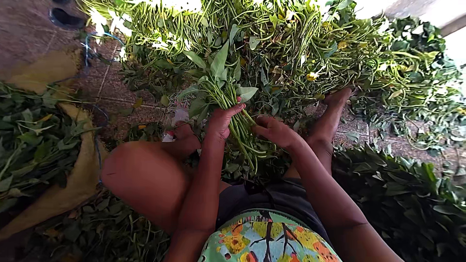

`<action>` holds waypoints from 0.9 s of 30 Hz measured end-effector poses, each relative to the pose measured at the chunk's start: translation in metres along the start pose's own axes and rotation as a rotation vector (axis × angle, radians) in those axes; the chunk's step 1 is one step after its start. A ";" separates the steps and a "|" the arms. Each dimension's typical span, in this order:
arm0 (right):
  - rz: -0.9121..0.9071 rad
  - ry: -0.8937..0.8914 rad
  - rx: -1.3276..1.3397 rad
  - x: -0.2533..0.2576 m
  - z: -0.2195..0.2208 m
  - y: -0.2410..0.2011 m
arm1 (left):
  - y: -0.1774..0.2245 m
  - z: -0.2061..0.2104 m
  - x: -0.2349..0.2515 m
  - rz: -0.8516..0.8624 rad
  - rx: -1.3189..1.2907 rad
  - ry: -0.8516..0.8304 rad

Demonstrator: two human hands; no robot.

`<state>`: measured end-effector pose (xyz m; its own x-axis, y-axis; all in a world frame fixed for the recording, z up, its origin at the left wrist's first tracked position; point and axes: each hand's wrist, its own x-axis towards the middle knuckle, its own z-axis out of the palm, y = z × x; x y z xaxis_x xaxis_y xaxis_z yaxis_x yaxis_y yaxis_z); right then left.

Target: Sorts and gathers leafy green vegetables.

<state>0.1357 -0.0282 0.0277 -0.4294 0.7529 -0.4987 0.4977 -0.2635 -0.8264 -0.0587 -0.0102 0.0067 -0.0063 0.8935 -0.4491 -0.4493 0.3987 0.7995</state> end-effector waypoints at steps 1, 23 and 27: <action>0.030 -0.003 -0.007 -0.004 -0.001 0.003 | 0.003 -0.005 0.002 0.016 -0.006 0.045; 0.426 0.666 0.338 0.010 -0.016 0.118 | 0.014 -0.005 0.005 0.135 -0.129 0.219; 0.423 0.314 -0.056 0.001 -0.028 0.126 | 0.017 -0.008 -0.005 0.255 -0.049 0.037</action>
<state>0.2192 -0.0440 -0.0694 0.0596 0.7343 -0.6762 0.6219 -0.5572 -0.5502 -0.0738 -0.0098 0.0194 -0.1569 0.9554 -0.2501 -0.4717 0.1500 0.8689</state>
